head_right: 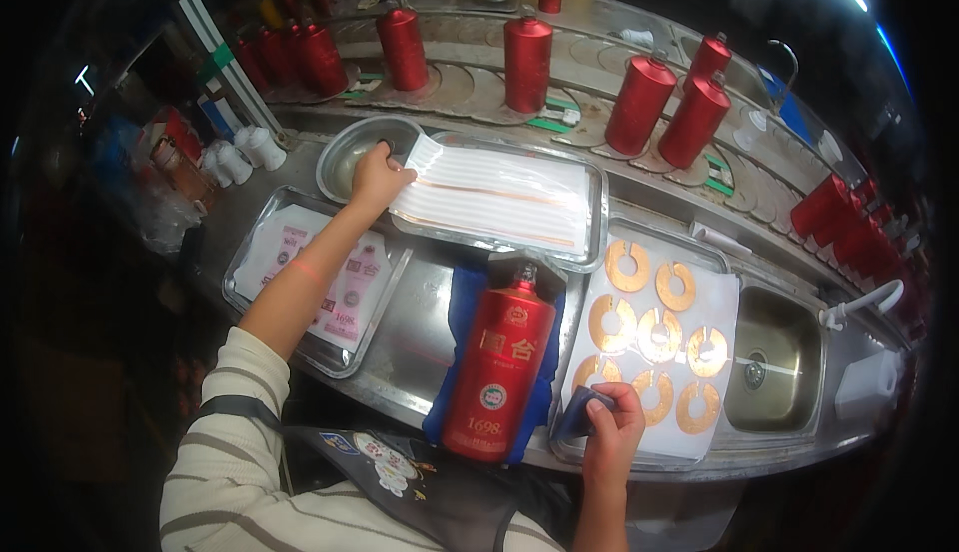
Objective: The person applies circular gold labels to red cylindrical bottles. They pick up a bottle, place a label on the neck, smooth it with a cloth, and then place the bottle on a tray. The process is repeated for multiple bottles.
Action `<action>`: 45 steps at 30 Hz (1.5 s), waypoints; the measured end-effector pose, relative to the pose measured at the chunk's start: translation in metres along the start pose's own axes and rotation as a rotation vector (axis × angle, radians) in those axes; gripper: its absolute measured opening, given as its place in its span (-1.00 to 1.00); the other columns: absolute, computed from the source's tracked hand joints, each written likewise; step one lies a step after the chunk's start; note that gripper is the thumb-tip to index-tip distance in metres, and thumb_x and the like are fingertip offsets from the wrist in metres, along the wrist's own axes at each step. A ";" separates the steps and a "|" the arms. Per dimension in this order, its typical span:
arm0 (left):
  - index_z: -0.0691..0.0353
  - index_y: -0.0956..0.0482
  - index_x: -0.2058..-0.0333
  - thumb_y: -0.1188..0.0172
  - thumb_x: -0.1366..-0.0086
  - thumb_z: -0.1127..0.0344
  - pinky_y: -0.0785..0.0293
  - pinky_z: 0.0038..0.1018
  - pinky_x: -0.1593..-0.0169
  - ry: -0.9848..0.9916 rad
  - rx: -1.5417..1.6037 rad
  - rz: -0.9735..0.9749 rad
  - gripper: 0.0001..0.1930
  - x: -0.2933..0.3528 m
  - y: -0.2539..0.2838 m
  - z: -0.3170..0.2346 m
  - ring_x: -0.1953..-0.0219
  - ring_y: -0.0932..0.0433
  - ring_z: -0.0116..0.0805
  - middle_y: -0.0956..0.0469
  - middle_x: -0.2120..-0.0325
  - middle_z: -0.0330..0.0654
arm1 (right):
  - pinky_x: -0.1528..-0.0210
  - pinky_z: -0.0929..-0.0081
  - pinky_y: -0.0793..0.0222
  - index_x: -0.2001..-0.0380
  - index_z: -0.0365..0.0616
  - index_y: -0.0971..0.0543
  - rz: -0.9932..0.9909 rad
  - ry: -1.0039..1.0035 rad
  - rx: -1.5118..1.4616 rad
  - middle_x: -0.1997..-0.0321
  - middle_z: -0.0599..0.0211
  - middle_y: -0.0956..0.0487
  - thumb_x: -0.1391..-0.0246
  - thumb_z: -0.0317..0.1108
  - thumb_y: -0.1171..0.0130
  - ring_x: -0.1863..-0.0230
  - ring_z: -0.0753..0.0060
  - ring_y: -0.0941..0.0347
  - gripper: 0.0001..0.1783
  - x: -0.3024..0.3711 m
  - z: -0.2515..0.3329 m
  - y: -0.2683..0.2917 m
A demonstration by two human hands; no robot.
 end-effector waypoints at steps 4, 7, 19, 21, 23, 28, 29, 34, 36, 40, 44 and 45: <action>0.28 -0.50 0.36 -0.34 -0.04 0.37 -0.55 -0.08 0.19 -0.013 -0.134 -0.069 -0.78 0.001 0.015 -0.003 0.30 -0.66 0.13 -0.65 0.46 0.07 | 0.17 0.67 -0.35 0.27 -0.21 -0.53 0.025 0.015 0.047 0.34 0.41 -0.56 -0.11 -0.46 -0.17 0.31 0.63 -0.46 -0.89 -0.017 0.004 -0.002; 0.28 -0.51 0.37 -0.29 -0.08 0.39 -0.55 -0.12 0.20 -0.124 -0.279 -0.085 -0.83 0.006 0.026 -0.032 0.30 -0.67 0.04 -0.68 0.44 -0.04 | 0.25 0.67 -0.25 0.43 -0.21 -0.53 0.060 0.111 0.143 0.44 0.46 -0.51 -0.19 -0.37 -0.12 0.40 0.67 -0.35 -0.85 -0.035 0.018 0.000; 0.32 -0.41 0.40 -0.29 -0.14 0.41 -0.54 -0.09 0.28 -0.828 0.392 0.223 -0.80 0.147 0.053 -0.288 0.37 -0.64 0.16 -0.62 0.52 0.07 | 0.53 0.71 -0.14 0.17 -0.26 -0.54 0.649 0.037 0.416 0.46 0.53 -0.43 0.08 -0.49 -0.24 0.59 0.77 -0.24 -0.67 -0.115 0.113 -0.123; 0.38 -0.48 0.25 -0.31 -0.22 0.49 -0.57 -0.40 0.31 -0.721 0.475 0.252 -0.80 0.165 0.059 -0.275 0.39 -0.69 -0.20 -0.67 0.46 -0.03 | 0.66 0.69 0.06 0.40 -0.17 -0.51 0.675 -0.050 0.275 0.54 0.55 -0.41 0.09 -0.46 -0.27 0.69 0.80 -0.13 -0.84 -0.084 0.121 -0.101; 0.36 -0.51 0.16 -0.32 -0.24 0.50 -0.58 -0.51 0.24 -0.564 0.636 0.355 -0.78 0.186 0.057 -0.263 0.34 -0.68 -0.42 -0.68 0.39 -0.12 | 0.66 0.69 0.07 0.37 -0.19 -0.52 0.667 -0.059 0.312 0.59 0.60 -0.38 -0.03 -0.36 -0.31 0.70 0.83 -0.12 -0.82 -0.053 0.123 -0.075; 0.41 -0.51 0.03 -0.30 -0.27 0.56 -0.53 -0.58 0.23 -0.449 0.783 0.354 -0.70 0.257 0.061 -0.233 0.34 -0.62 -0.54 -0.67 0.40 -0.18 | 0.57 0.75 -0.03 0.38 -0.22 -0.58 0.551 0.004 0.505 0.53 0.59 -0.46 -0.17 -0.29 -0.31 0.60 0.84 -0.19 -0.79 0.010 0.111 -0.043; 0.41 -0.51 0.00 -0.31 -0.27 0.55 -0.52 -0.59 0.21 -0.384 0.840 0.341 -0.67 0.272 0.060 -0.221 0.35 -0.62 -0.55 -0.67 0.40 -0.20 | 0.54 0.76 -0.06 0.39 -0.22 -0.59 0.534 0.007 0.546 0.50 0.59 -0.47 -0.17 -0.28 -0.32 0.55 0.84 -0.21 -0.78 0.022 0.106 -0.039; 0.37 -0.52 0.04 -0.31 -0.29 0.56 -0.51 -0.60 0.14 -0.051 0.918 0.361 -0.72 0.327 0.054 -0.150 0.29 -0.61 -0.57 -0.67 0.34 -0.23 | 0.39 0.71 -0.14 0.40 -0.26 -0.60 0.512 -0.062 0.591 0.41 0.52 -0.46 -0.13 -0.36 -0.36 0.41 0.79 -0.30 -0.82 0.057 0.047 -0.033; 0.36 -0.52 0.08 -0.32 -0.29 0.55 -0.50 -0.62 0.16 0.029 0.904 0.321 -0.75 0.345 0.051 -0.124 0.31 -0.60 -0.59 -0.66 0.35 -0.25 | 0.42 0.75 -0.11 0.41 -0.24 -0.59 0.471 -0.018 0.600 0.42 0.55 -0.47 -0.11 -0.36 -0.37 0.44 0.83 -0.29 -0.82 0.061 0.029 -0.035; 0.34 -0.53 0.13 -0.35 -0.27 0.53 -0.48 -0.64 0.22 0.120 0.917 0.261 -0.76 0.355 0.045 -0.096 0.34 -0.58 -0.61 -0.65 0.38 -0.28 | 0.40 0.76 -0.24 0.40 -0.26 -0.59 0.448 -0.147 0.457 0.34 0.50 -0.51 -0.12 -0.41 -0.35 0.44 0.82 -0.36 -0.84 0.059 0.005 -0.039; 0.32 -0.53 0.12 -0.35 -0.26 0.52 -0.47 -0.64 0.25 0.123 0.942 0.266 -0.76 0.347 0.037 -0.090 0.35 -0.57 -0.62 -0.64 0.39 -0.28 | 0.44 0.76 -0.18 0.41 -0.22 -0.56 0.390 -0.135 0.418 0.42 0.56 -0.48 -0.13 -0.41 -0.30 0.47 0.83 -0.33 -0.86 0.055 0.000 -0.042; 0.32 -0.53 0.12 -0.36 -0.26 0.52 -0.47 -0.64 0.24 0.138 0.966 0.285 -0.75 0.347 0.033 -0.088 0.36 -0.57 -0.62 -0.64 0.38 -0.29 | 0.50 0.76 -0.10 0.42 -0.18 -0.55 0.386 -0.109 0.416 0.48 0.61 -0.47 -0.14 -0.38 -0.30 0.53 0.85 -0.28 -0.86 0.056 -0.002 -0.042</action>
Point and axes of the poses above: each hand's wrist, its own x-axis away from the middle knuckle, its own y-axis out of the back of the hand, z = x × y, the point moved 7 cm from there along -x, towards the middle knuckle
